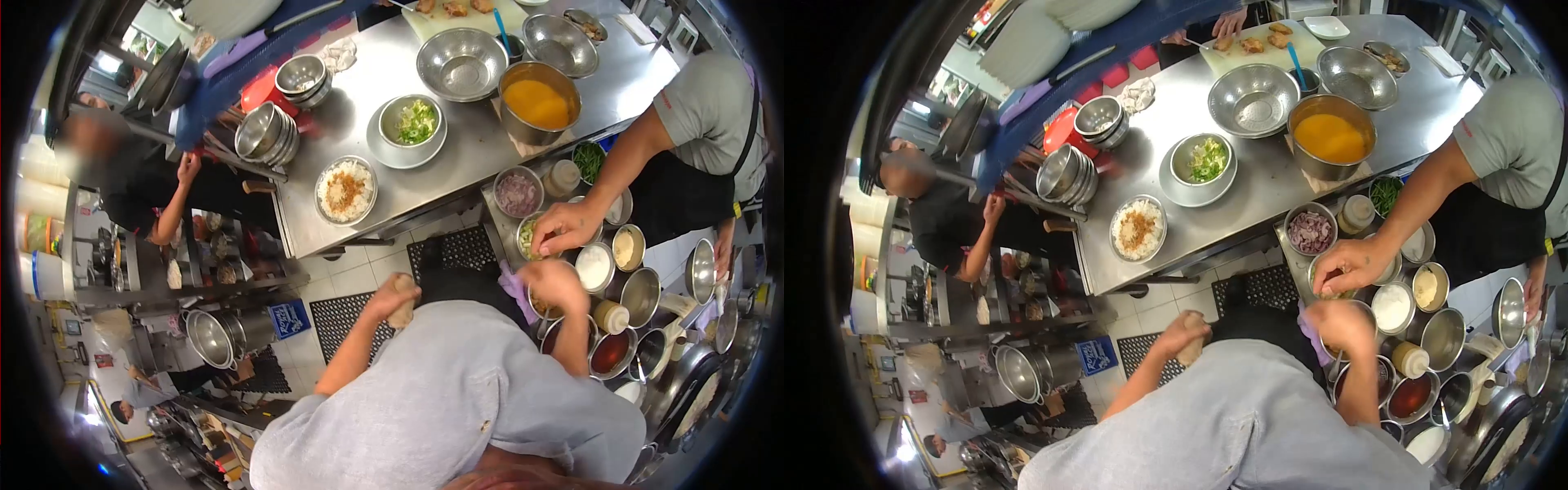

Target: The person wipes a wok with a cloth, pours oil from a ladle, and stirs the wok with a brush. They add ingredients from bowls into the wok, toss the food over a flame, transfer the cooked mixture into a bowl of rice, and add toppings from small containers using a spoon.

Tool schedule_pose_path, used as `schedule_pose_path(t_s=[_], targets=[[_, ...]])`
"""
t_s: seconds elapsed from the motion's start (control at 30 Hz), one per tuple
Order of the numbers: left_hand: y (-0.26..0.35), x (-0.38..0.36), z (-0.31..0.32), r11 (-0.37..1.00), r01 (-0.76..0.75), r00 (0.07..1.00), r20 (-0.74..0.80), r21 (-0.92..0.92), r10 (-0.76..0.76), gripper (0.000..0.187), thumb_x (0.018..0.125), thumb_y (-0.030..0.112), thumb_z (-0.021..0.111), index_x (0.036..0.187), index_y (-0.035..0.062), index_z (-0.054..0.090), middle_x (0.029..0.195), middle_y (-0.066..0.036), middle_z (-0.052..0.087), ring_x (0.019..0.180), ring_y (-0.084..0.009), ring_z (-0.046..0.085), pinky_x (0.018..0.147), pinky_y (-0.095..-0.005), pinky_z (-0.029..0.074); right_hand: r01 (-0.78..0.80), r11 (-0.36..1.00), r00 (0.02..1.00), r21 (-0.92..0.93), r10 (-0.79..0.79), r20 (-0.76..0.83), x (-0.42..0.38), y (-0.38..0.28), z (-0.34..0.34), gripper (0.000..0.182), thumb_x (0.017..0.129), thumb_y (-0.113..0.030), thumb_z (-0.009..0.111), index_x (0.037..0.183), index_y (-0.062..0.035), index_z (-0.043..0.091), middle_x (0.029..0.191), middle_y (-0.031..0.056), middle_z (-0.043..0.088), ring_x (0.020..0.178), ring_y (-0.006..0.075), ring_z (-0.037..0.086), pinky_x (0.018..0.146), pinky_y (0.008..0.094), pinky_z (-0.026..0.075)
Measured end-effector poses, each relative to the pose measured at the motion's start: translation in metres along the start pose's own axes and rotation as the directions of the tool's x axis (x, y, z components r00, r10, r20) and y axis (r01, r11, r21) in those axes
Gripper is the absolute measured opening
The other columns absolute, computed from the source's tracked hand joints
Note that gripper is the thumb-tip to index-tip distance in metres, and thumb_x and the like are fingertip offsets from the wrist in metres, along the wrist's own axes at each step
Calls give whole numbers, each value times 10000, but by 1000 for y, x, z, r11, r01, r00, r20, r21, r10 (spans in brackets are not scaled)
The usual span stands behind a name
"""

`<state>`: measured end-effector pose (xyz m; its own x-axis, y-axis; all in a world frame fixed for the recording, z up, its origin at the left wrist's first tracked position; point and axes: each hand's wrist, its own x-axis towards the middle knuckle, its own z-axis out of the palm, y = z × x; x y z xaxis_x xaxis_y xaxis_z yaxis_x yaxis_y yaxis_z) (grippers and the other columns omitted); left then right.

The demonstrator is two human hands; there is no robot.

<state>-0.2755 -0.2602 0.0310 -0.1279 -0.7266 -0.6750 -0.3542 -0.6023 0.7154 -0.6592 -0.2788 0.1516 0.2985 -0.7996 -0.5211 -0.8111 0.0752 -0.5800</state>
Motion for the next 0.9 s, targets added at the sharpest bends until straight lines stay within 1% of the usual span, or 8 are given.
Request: schedule_pose_path(t_s=[0.1,0.2,0.27,0.4,0.63,0.73,0.8,0.9], targets=[[-1,-9,9,974,65,998,9,217,-69,657,758,356,786,1238,3,509,1071,-168,640,949,-246,630,847,-351,517,215,924,936,316,-288,204,13,-9,81,376,919,-391,556,1108,-90,680,1040,159,687,984,339,647,861,409,505],[-32,-13,0,982,106,993,25,157,-111,623,781,360,773,1214,-11,521,1020,-154,659,975,-256,633,848,-363,507,224,956,945,188,-260,197,14,-30,99,366,915,-315,559,1158,-58,652,1063,172,688,1029,362,635,912,433,482],[-32,-22,-9,861,122,992,-97,494,-85,675,756,390,787,1220,-18,513,989,-147,667,967,-260,641,847,-351,508,261,946,933,191,-298,201,23,-27,109,373,916,-313,558,1171,-55,643,1055,176,689,1021,363,637,906,433,485],[-35,-22,-26,980,176,980,81,87,-184,826,691,374,838,1288,-41,446,1090,-160,627,968,-250,620,893,-371,494,252,938,940,238,-296,172,11,-47,107,401,920,-324,558,1193,-39,625,1040,188,690,1004,360,644,885,429,497],[-69,46,-64,700,-202,796,531,685,-291,827,698,436,807,1327,30,455,1162,-160,603,1095,-257,565,937,-373,452,-87,942,991,323,115,-69,13,-19,245,464,906,-399,551,1202,-51,632,1119,189,672,1053,348,637,924,407,489],[-79,60,-60,617,-380,678,661,689,-321,698,718,429,791,1240,36,544,1102,-126,639,1036,-243,602,892,-355,475,-657,736,708,164,677,-199,6,-8,370,525,918,-454,533,1118,13,663,1180,227,636,1112,372,604,972,408,471],[-77,48,-64,806,-267,682,695,527,-229,536,772,342,753,1182,44,580,1076,-112,651,969,-226,624,824,-333,508,-714,668,697,210,707,119,-6,-12,442,586,914,-449,561,1128,93,621,1193,292,604,1161,376,577,977,420,463],[-79,39,-85,943,-56,686,699,328,-202,438,812,283,728,1154,44,596,1054,-107,654,940,-220,633,786,-336,534,-434,709,795,556,592,-135,-55,-44,463,529,909,-458,577,1045,49,646,1049,229,666,997,327,640,867,428,487]])
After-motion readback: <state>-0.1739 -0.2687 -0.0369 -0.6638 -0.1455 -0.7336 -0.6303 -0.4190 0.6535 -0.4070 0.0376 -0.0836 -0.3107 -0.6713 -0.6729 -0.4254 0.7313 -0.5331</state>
